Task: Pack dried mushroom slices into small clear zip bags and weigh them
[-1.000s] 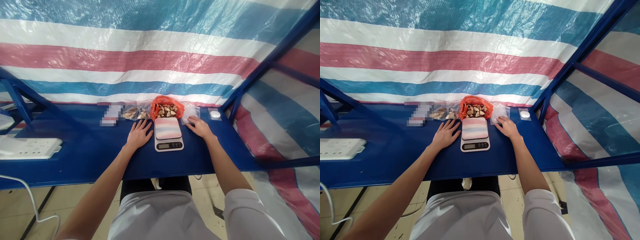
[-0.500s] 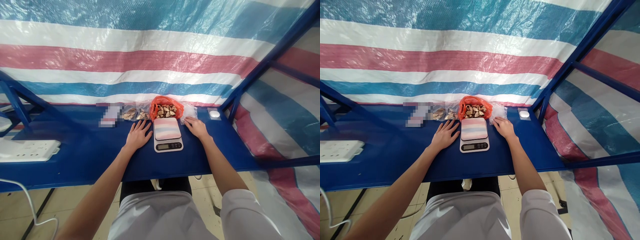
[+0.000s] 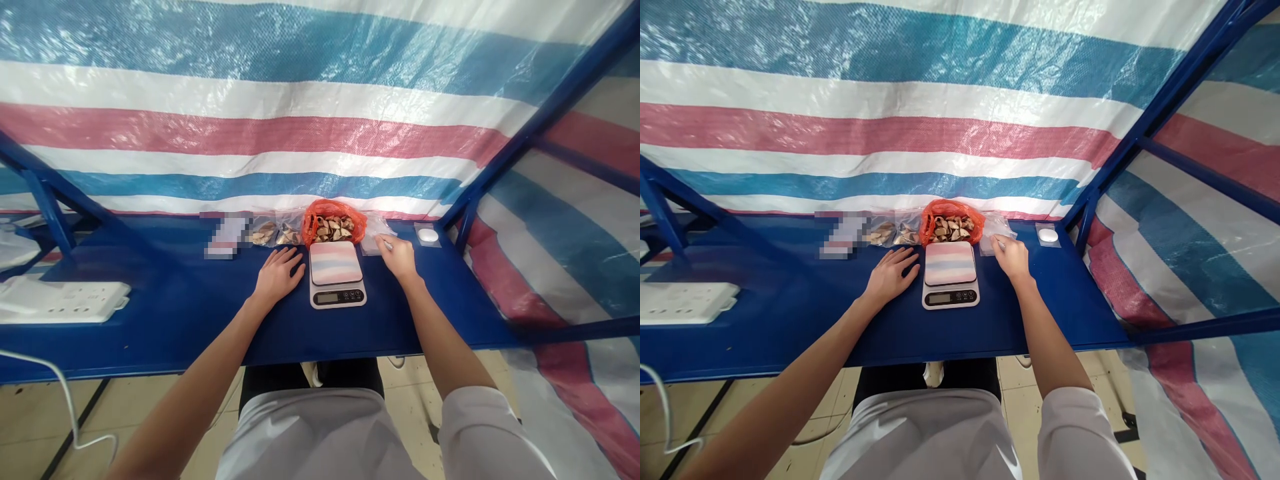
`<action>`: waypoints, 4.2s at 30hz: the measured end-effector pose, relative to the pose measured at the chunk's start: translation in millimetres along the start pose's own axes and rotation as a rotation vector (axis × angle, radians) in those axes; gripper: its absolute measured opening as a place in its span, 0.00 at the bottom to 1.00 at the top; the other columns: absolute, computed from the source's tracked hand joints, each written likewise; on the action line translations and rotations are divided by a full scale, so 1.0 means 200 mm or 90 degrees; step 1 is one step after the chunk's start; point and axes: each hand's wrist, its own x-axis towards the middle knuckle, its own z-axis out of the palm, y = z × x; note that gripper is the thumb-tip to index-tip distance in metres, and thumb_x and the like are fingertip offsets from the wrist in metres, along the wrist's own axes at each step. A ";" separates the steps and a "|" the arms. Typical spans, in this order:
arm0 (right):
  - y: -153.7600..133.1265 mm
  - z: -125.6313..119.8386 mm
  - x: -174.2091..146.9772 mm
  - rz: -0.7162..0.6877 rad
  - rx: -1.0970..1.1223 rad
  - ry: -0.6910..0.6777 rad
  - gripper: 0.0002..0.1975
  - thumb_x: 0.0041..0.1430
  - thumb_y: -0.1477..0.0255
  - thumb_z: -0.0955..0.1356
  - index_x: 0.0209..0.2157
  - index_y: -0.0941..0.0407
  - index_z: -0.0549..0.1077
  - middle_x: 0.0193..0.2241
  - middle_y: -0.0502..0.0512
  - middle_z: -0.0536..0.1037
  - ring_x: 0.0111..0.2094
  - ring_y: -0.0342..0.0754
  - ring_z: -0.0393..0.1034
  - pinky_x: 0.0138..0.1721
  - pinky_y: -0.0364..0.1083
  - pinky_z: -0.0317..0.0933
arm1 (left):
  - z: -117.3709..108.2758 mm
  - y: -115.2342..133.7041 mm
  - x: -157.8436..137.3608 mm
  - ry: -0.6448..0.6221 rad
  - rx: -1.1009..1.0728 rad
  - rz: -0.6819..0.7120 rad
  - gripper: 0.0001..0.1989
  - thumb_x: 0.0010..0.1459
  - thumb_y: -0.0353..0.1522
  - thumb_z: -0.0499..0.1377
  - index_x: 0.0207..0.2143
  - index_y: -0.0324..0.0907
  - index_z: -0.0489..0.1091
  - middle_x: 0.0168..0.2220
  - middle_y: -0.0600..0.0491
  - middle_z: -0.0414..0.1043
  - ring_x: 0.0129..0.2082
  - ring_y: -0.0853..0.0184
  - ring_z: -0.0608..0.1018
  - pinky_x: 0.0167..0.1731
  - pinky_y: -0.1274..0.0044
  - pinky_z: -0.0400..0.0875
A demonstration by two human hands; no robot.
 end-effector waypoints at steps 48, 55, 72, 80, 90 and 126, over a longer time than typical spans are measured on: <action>0.20 0.17 0.16 -0.183 -0.116 -0.274 0.28 0.70 0.59 0.59 0.65 0.56 0.66 0.68 0.61 0.62 0.69 0.60 0.55 0.68 0.61 0.51 | -0.06 -0.02 0.03 -0.141 0.026 -0.029 0.27 0.68 0.42 0.50 0.63 0.40 0.68 0.68 0.42 0.61 0.68 0.47 0.62 0.68 0.54 0.52; 0.20 0.17 0.16 -0.209 -0.098 -0.246 0.26 0.71 0.60 0.59 0.64 0.53 0.68 0.67 0.58 0.64 0.69 0.58 0.57 0.68 0.60 0.53 | -0.05 -0.01 0.02 -0.156 0.049 -0.045 0.28 0.69 0.43 0.49 0.66 0.42 0.65 0.69 0.44 0.58 0.70 0.50 0.59 0.69 0.56 0.50; 0.07 0.05 0.08 -0.043 0.005 -0.072 0.15 0.66 0.63 0.64 0.46 0.49 0.82 0.52 0.53 0.81 0.53 0.55 0.76 0.50 0.50 0.70 | -0.05 0.00 0.02 -0.171 0.066 -0.055 0.29 0.69 0.44 0.47 0.67 0.44 0.63 0.70 0.46 0.57 0.71 0.52 0.58 0.69 0.56 0.49; 0.03 -0.01 0.09 0.070 0.376 0.073 0.20 0.57 0.54 0.69 0.39 0.56 0.83 0.40 0.58 0.85 0.45 0.59 0.79 0.52 0.56 0.70 | -0.04 -0.04 0.00 -0.068 -0.030 -0.041 0.25 0.65 0.43 0.50 0.57 0.43 0.74 0.63 0.44 0.69 0.66 0.51 0.67 0.68 0.58 0.54; -0.35 -0.03 0.05 0.174 0.869 -0.080 0.15 0.47 0.58 0.77 0.32 0.53 0.82 0.37 0.54 0.85 0.44 0.56 0.80 0.48 0.55 0.74 | -0.16 0.11 0.13 0.040 -0.298 -0.006 0.22 0.65 0.45 0.53 0.48 0.42 0.78 0.54 0.45 0.78 0.60 0.54 0.74 0.64 0.62 0.64; -0.66 0.17 0.10 0.130 0.814 -0.237 0.16 0.47 0.58 0.77 0.35 0.52 0.82 0.34 0.51 0.84 0.37 0.51 0.80 0.34 0.49 0.77 | -0.37 -0.01 0.42 0.003 -0.681 -0.227 0.25 0.43 0.42 0.73 0.42 0.40 0.77 0.37 0.51 0.78 0.28 0.69 0.76 0.30 0.76 0.72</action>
